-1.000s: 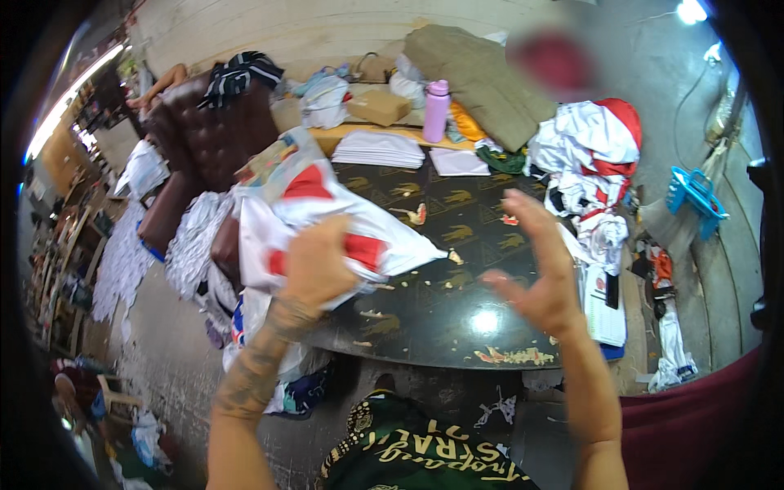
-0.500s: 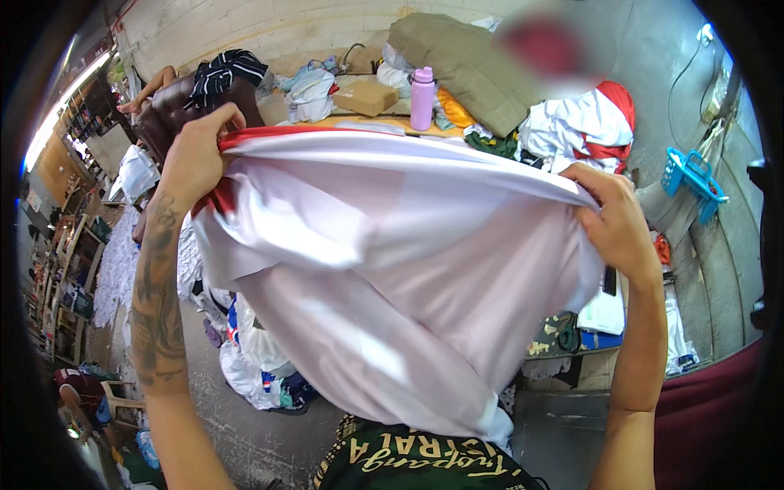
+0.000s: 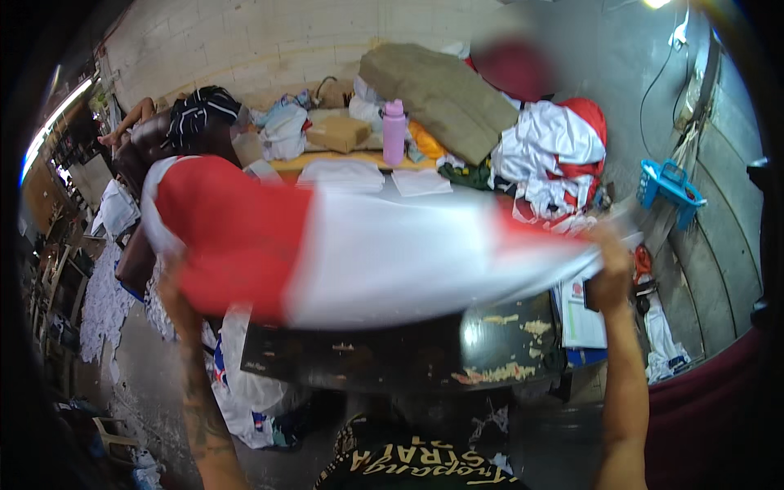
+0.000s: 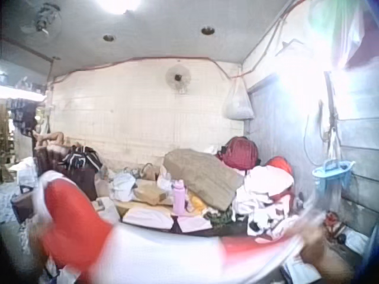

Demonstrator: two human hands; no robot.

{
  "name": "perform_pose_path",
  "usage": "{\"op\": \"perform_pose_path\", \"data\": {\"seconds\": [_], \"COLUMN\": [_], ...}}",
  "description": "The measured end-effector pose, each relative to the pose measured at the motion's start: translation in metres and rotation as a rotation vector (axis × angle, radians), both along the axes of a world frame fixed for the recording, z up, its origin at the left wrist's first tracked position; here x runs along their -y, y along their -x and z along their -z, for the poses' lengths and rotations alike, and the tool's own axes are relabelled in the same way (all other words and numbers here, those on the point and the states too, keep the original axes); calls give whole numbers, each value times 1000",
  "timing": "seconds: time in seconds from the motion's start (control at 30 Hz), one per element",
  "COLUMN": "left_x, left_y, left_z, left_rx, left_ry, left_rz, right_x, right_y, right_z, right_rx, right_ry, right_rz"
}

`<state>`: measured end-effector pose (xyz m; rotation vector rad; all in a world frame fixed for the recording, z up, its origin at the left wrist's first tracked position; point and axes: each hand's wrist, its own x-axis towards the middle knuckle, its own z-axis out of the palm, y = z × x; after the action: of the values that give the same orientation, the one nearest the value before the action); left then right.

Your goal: The person cuts red and white fabric pieces on a work table using shears. They repeatedly unfold, smooth, and cut the fabric into separate sections, then handle a white paper template and cut it as well. Cut fabric pieces are set aside on the table.

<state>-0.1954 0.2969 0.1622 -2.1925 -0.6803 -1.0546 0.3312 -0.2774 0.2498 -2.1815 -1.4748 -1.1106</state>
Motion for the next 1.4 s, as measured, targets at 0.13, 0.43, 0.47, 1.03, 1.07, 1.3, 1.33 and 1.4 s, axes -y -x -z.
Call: {"op": "perform_pose_path", "data": {"seconds": [0.13, 0.43, 0.47, 1.03, 1.07, 1.3, 1.33, 1.4], "left_x": [112, 239, 233, -81, -90, -185, -208, -254], "left_y": [113, 147, 124, -237, -243, -297, -315, -352], "left_z": [201, 229, 226, 293, 299, 309, 306, 297], "left_rx": [-183, -521, -437, -307, -307, -420, -441, -504], "left_ry": [838, 1392, 1383, 866, 859, 766, 827, 947], "left_rz": [-227, -364, -303, -195, -166, -393, -395, -372], "right_x": [83, 171, 157, -84, -76, -178, -204, -239], "right_y": [86, 202, 207, -69, -71, -140, -171, -237], "right_z": [155, 235, 235, 338, 339, 365, 359, 333], "right_rx": [-617, -1182, -1182, -794, -810, -747, -764, -852], "right_ry": [469, 1214, 1162, 453, 514, 546, 631, 734], "right_rz": [76, 265, 232, 755, 733, 626, 654, 544]}}
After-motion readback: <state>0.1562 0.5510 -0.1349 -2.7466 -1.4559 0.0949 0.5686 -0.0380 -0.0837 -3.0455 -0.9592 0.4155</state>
